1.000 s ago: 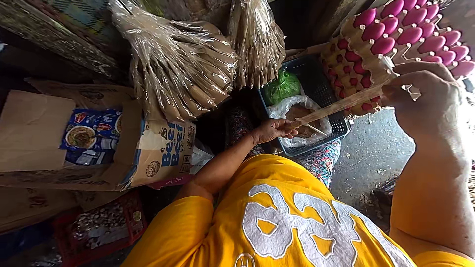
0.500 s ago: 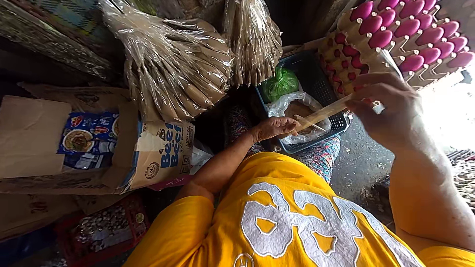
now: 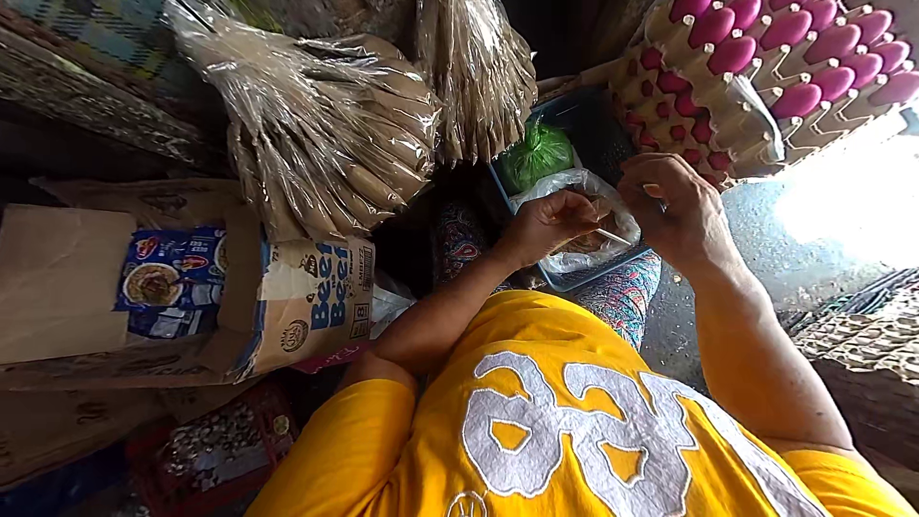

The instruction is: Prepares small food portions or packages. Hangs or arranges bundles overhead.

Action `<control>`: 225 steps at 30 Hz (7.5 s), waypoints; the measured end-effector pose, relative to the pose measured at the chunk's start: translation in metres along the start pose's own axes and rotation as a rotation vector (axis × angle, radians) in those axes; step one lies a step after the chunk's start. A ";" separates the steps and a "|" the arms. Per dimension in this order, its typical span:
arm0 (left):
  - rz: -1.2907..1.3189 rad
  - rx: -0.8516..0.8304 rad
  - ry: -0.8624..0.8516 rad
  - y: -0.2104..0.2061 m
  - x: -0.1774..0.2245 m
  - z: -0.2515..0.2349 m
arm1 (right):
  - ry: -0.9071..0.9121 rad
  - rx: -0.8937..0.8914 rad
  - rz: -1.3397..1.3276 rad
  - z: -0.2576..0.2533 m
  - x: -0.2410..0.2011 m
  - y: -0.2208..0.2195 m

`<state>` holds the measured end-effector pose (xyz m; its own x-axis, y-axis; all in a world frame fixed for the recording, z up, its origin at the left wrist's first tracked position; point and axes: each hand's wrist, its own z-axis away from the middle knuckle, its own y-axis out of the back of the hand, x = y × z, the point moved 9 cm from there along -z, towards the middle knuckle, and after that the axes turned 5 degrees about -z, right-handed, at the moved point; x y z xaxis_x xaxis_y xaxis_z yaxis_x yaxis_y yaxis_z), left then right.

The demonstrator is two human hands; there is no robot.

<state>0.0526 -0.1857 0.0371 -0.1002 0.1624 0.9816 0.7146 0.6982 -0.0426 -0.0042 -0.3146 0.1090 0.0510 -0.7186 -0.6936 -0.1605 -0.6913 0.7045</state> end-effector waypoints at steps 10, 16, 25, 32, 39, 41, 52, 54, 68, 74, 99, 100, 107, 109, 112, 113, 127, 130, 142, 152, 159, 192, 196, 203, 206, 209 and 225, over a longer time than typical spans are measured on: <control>-0.176 0.172 -0.244 0.042 0.043 -0.014 | -0.478 -0.328 0.434 0.055 0.172 -0.083; -0.361 0.165 -0.433 0.043 0.078 -0.044 | -0.491 -0.352 0.401 0.051 0.182 -0.084; -0.492 0.048 -0.283 0.019 -0.007 -0.053 | -0.552 -0.364 0.328 0.048 0.188 -0.084; -0.411 0.068 -0.285 0.018 0.007 -0.049 | -0.565 -0.300 0.212 0.047 0.179 -0.060; -0.482 0.220 -0.358 0.053 0.035 -0.042 | -0.546 -0.202 0.125 0.043 0.174 -0.055; -0.510 0.200 -0.350 0.050 0.029 -0.040 | -0.560 -0.222 0.083 0.041 0.179 -0.067; -0.616 0.002 -0.314 0.001 -0.022 -0.046 | -0.700 -0.118 -0.123 0.060 0.196 -0.031; -0.640 -0.016 -0.325 -0.005 -0.028 -0.047 | -0.705 -0.081 -0.217 0.067 0.194 -0.020; -0.632 -0.083 -0.337 -0.015 -0.036 -0.052 | -0.387 -0.001 -0.297 0.068 0.150 0.075; -0.631 -0.091 -0.328 -0.016 -0.034 -0.052 | -0.359 -0.044 -0.284 0.057 0.145 0.067; -0.580 -0.043 -0.281 -0.009 -0.041 -0.049 | -0.101 -0.096 0.226 0.015 0.056 0.052; -0.553 -0.019 -0.261 -0.007 -0.041 -0.050 | -0.069 -0.089 0.251 0.014 0.047 0.051; -0.355 0.002 -0.131 0.002 -0.042 -0.049 | 0.080 -0.082 0.372 0.003 0.004 0.037; -0.360 -0.005 -0.131 0.004 -0.039 -0.047 | 0.106 -0.093 0.416 0.002 -0.005 0.031; -0.360 -0.012 -0.130 0.008 -0.034 -0.045 | 0.159 -0.099 0.473 0.002 -0.017 0.027; -0.354 -0.018 -0.120 0.009 -0.033 -0.045 | 0.181 -0.094 0.487 0.001 -0.021 0.027; -0.203 0.059 -0.196 0.027 -0.010 -0.047 | 0.320 -0.025 0.608 0.003 -0.062 0.029; -0.160 0.104 -0.176 0.033 -0.015 -0.046 | 0.288 -0.036 0.582 0.007 -0.063 0.032; -0.043 0.208 -0.085 0.051 -0.018 -0.051 | -0.213 -0.006 0.151 0.044 0.085 -0.006; -0.133 0.251 -0.189 0.063 0.040 -0.074 | -0.069 0.009 -0.126 -0.014 0.048 -0.013; -0.112 0.237 -0.157 0.064 0.040 -0.079 | 0.045 0.179 -0.251 -0.068 0.003 0.004; 0.302 -0.427 0.429 -0.013 -0.050 -0.028 | -0.117 0.368 0.164 -0.079 0.035 0.080; 0.239 -0.444 0.402 -0.015 -0.052 -0.020 | -0.149 0.380 0.186 -0.069 0.035 0.086; 0.216 -0.449 0.416 -0.014 -0.055 -0.011 | -0.160 0.400 0.138 -0.060 0.044 0.086; 0.060 -0.494 0.376 -0.017 -0.049 -0.008 | -0.078 0.412 0.069 -0.058 0.033 0.078; -0.006 -0.498 0.343 -0.022 -0.045 -0.008 | -0.055 0.461 0.092 -0.055 0.028 0.076; 0.299 -0.159 0.210 -0.030 0.000 -0.029 | 0.131 0.243 -0.090 -0.019 -0.018 0.034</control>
<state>0.0513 -0.2265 0.0438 0.2607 0.1844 0.9477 0.7906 0.5226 -0.3191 0.0078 -0.3267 0.1479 0.2005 -0.6696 -0.7152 -0.3803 -0.7259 0.5731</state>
